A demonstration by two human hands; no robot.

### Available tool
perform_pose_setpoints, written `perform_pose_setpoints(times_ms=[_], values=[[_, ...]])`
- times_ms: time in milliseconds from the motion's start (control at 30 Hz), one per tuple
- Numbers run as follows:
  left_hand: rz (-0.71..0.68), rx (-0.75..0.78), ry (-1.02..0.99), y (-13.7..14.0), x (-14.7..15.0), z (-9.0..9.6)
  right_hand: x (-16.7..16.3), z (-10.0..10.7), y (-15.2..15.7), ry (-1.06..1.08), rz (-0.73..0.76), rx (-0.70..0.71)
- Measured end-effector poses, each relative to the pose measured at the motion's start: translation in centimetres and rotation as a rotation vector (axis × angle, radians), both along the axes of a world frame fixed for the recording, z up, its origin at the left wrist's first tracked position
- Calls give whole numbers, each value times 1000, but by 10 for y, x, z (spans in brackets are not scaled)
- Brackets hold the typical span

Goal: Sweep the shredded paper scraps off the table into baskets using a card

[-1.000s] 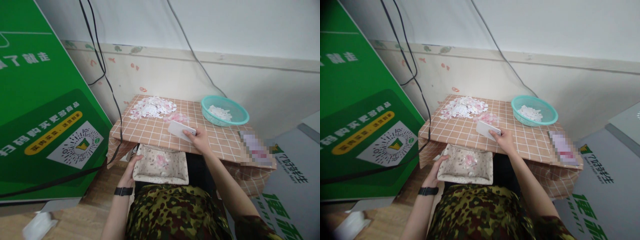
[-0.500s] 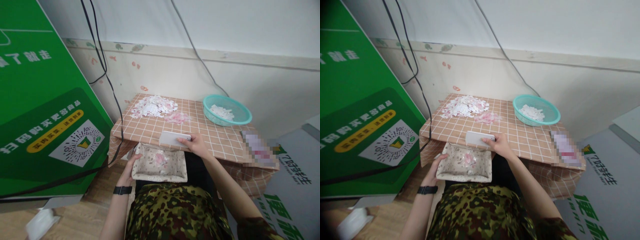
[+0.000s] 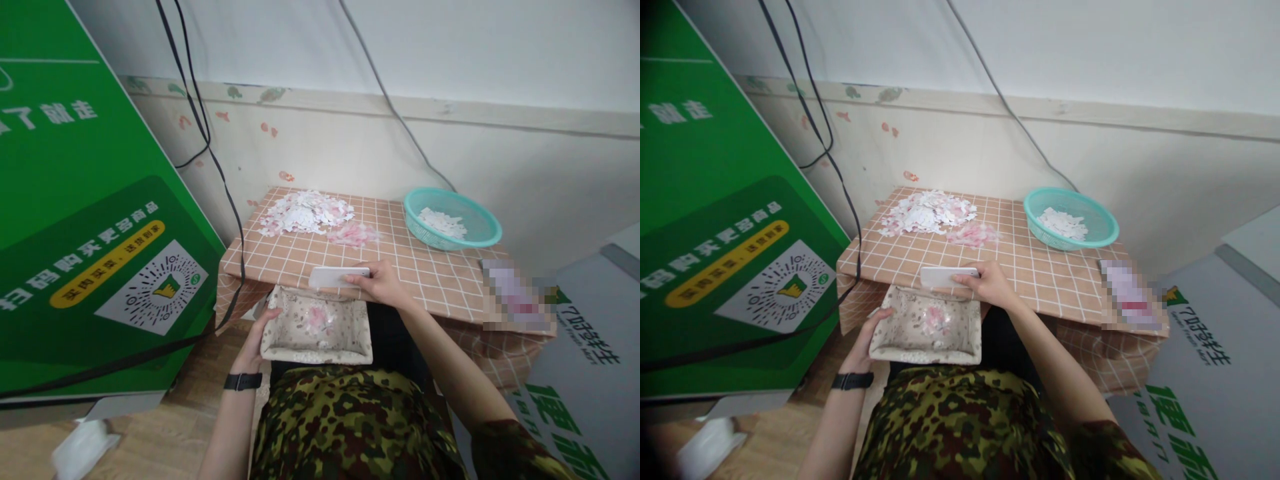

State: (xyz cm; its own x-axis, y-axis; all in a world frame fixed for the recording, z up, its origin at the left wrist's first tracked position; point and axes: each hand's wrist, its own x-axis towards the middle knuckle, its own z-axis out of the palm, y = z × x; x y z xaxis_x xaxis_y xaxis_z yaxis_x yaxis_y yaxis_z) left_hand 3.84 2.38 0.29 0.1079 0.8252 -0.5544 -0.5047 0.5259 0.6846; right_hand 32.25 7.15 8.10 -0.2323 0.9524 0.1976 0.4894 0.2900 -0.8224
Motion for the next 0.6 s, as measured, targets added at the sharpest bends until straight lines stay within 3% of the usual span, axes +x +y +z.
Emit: perform_pose_setpoints(times_ms=[100,233,300,367,467,600], values=[[-24,-13,-28,0,0,-4,14,2,-6,35,-24,-34],[-77,-30,-73,-2,-1,-8,61,2,1,100,-447,136],[-82,-22,-71,-2,0,-9,89,1,9,-39,-698,280],[-87,-18,-60,-3,2,-10,111,0,19,-177,-807,387],[-115,-45,-69,-2,5,-13,126,-4,34,-281,-797,418],[-154,-56,-83,-3,8,-19,121,-9,41,-249,-671,304]])
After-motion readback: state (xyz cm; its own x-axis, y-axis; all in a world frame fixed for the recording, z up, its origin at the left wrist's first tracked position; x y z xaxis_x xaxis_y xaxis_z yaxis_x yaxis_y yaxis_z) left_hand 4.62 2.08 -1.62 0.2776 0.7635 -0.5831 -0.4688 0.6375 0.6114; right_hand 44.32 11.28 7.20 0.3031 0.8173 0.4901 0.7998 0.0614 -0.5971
